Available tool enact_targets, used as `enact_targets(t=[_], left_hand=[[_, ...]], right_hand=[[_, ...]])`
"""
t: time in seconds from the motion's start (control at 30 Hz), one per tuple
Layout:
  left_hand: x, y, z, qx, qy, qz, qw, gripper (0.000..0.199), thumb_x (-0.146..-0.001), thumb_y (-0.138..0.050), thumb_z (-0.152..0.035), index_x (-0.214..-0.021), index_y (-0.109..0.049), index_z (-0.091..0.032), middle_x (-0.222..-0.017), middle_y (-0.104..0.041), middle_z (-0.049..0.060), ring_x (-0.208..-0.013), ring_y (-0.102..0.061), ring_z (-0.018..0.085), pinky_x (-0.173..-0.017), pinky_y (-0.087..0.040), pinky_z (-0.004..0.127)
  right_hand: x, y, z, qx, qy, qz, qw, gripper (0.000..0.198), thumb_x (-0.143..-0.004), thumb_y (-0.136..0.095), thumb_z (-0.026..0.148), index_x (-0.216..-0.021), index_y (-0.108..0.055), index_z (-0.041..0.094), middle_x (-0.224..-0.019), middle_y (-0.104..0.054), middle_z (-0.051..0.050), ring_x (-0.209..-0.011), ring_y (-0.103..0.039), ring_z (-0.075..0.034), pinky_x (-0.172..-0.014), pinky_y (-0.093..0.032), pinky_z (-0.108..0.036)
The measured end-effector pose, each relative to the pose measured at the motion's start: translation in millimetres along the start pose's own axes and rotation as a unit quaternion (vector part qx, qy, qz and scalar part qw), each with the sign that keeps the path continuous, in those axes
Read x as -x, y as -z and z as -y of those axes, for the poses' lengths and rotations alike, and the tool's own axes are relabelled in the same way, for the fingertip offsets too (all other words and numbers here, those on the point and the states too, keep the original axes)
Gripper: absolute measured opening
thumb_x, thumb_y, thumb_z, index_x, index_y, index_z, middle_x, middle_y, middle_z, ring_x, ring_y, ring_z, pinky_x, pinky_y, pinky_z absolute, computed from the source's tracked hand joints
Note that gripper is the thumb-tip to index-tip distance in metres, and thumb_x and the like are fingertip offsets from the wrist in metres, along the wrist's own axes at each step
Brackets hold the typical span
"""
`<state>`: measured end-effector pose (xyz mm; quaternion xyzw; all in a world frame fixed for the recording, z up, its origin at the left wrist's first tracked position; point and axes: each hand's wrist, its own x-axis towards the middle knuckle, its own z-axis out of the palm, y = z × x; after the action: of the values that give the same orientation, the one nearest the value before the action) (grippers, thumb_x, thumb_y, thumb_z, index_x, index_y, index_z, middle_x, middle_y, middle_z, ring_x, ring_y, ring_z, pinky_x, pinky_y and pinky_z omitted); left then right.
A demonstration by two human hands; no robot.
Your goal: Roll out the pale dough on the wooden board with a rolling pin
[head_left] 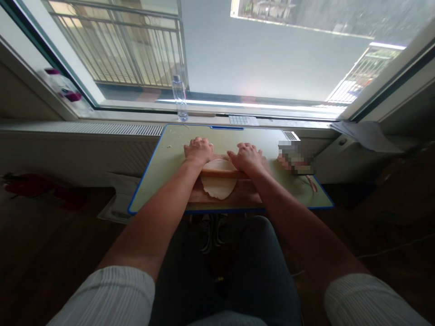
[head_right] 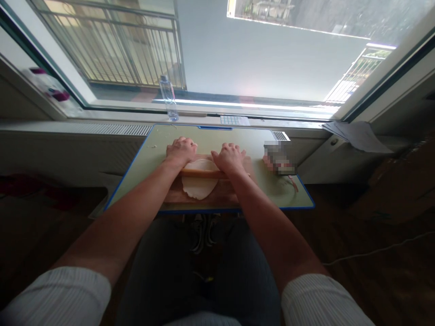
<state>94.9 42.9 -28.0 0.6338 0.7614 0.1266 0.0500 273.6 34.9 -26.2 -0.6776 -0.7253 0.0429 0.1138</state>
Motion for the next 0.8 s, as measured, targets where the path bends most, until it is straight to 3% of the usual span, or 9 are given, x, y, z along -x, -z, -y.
enact_targets(t=[0.8], left_hand=[[-50.6,-7.0,1.0,-0.007,0.014,0.015,1.0,0.054,-0.104,-0.036,-0.035,-0.142,-0.071,-0.019,-0.152,-0.065,0.019,-0.14,-0.057,0.036,-0.115,-0.048,0.055]], right_hand=[[-62.3,-14.3,-4.9,-0.025,-0.037,0.012,0.999,0.052,-0.106,-0.054,0.051,-0.14,-0.069,0.015,-0.149,-0.066,-0.021,-0.14,-0.058,-0.037,-0.119,-0.043,-0.055]])
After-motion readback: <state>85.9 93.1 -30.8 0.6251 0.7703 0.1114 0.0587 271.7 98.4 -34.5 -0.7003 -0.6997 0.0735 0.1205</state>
